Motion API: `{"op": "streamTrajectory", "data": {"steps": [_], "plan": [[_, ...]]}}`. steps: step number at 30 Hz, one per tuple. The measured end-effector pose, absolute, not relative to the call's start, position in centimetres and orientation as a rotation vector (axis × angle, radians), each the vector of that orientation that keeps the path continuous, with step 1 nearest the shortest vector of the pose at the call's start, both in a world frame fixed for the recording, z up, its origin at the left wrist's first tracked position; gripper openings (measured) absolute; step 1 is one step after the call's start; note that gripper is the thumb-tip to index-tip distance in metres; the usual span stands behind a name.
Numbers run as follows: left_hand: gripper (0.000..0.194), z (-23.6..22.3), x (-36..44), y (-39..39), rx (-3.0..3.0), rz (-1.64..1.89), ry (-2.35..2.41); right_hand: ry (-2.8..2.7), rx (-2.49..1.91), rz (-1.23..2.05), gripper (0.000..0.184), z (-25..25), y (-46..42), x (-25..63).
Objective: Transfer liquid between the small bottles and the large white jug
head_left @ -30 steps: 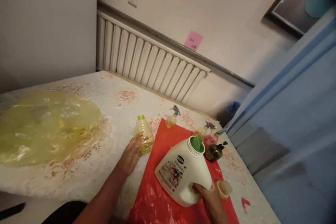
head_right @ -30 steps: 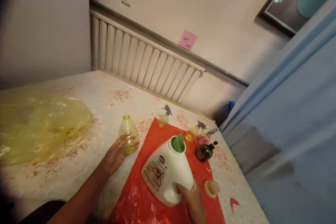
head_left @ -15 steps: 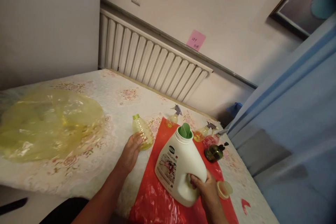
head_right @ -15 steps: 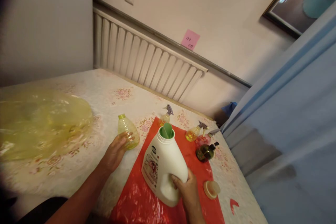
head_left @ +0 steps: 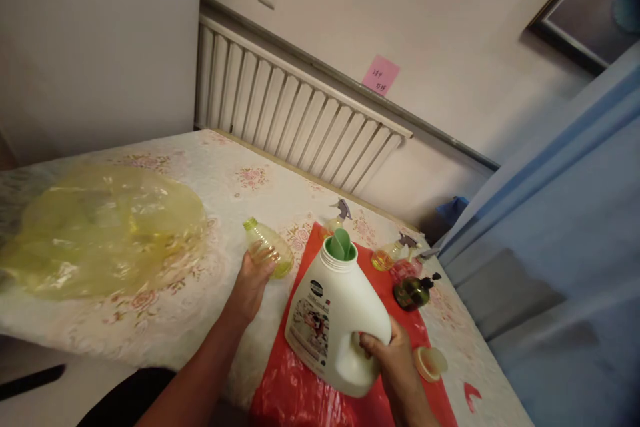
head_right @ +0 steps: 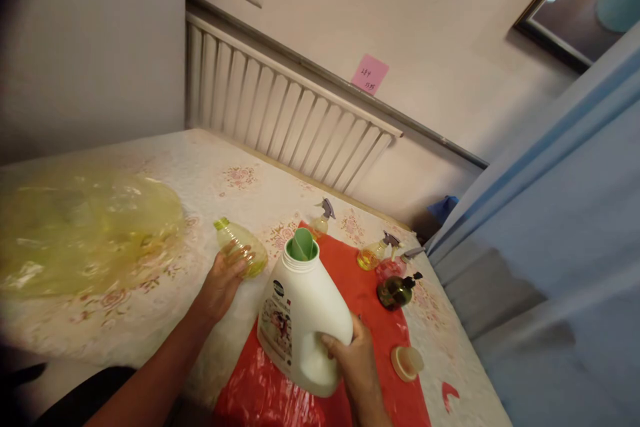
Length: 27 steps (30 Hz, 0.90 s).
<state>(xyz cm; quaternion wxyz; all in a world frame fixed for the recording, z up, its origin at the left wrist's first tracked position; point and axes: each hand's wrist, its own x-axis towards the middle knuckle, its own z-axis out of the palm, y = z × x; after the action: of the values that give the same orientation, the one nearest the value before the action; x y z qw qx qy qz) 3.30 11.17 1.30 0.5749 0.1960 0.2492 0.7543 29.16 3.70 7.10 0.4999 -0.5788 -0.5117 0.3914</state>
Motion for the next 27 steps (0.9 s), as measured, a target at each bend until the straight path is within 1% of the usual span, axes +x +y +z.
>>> {"op": "streamTrajectory", "data": {"steps": [3, 10, 13, 18, 22, 27], "plan": [[0.059, 1.1, 3.1, 11.3, 0.426, 1.765, 0.570, -1.189, -1.379, 0.984, 0.023, 8.0, 3.3, 29.7], [0.045, 0.9, 3.7, 10.9, 0.454, 1.666, 0.583, -1.172, -1.349, 1.000, 0.020, 11.8, 1.5, 32.8], [0.044, 0.8, 4.6, 10.4, 0.584, 1.595, 0.586, -1.216, -1.420, 0.966, 0.025, 13.6, 0.8, 34.7], [0.048, 0.1, 6.6, 9.5, 0.881, 1.387, 0.568, -1.324, -1.628, 0.883, 0.036, 16.1, 0.0, 38.2], [0.051, -0.3, 8.5, 8.5, 1.041, 1.229, 0.510, -1.500, -1.746, 0.896, 0.041, 18.0, -0.7, 40.3], [0.060, -0.4, 10.3, 7.2, 1.205, 1.158, 0.488, -1.691, -1.791, 0.916, 0.045, 20.2, -1.3, 41.7]]}}
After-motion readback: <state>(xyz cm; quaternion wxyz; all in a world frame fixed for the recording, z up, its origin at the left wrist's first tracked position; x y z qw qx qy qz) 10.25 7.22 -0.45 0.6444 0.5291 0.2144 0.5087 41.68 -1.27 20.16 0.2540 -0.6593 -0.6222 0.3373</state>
